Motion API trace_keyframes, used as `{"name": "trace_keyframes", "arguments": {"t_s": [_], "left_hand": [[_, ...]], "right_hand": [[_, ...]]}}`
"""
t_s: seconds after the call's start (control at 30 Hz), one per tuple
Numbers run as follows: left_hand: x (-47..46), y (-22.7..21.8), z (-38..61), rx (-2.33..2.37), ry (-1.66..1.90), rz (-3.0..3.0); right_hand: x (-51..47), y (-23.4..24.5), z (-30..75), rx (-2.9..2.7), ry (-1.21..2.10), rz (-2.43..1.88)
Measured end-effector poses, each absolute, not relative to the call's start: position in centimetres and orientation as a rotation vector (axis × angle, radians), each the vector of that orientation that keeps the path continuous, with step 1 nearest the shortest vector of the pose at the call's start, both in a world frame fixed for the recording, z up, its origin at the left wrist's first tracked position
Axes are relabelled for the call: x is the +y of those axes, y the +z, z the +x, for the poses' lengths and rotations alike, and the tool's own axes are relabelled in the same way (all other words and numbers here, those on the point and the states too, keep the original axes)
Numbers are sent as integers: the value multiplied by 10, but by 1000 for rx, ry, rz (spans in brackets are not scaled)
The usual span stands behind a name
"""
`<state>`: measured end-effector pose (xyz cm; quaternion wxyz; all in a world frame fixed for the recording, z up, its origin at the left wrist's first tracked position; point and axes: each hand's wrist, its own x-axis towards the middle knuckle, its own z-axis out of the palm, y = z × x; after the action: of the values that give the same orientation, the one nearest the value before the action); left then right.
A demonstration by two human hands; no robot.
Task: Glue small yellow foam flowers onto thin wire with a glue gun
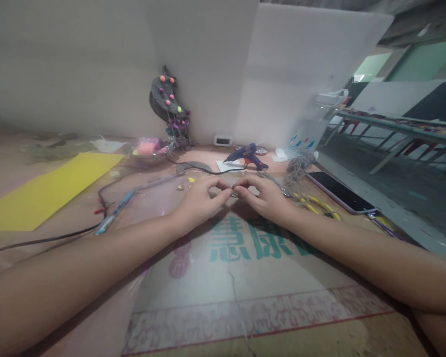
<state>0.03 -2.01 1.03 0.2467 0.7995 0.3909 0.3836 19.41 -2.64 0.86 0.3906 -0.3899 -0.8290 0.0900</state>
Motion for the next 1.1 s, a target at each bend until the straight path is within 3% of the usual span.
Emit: {"name": "trace_keyframes", "arguments": {"t_s": [1.1], "left_hand": [[-20, 10, 0, 1049, 1020, 2217]], "right_hand": [[-21, 6, 196, -2008, 496, -1058]]}}
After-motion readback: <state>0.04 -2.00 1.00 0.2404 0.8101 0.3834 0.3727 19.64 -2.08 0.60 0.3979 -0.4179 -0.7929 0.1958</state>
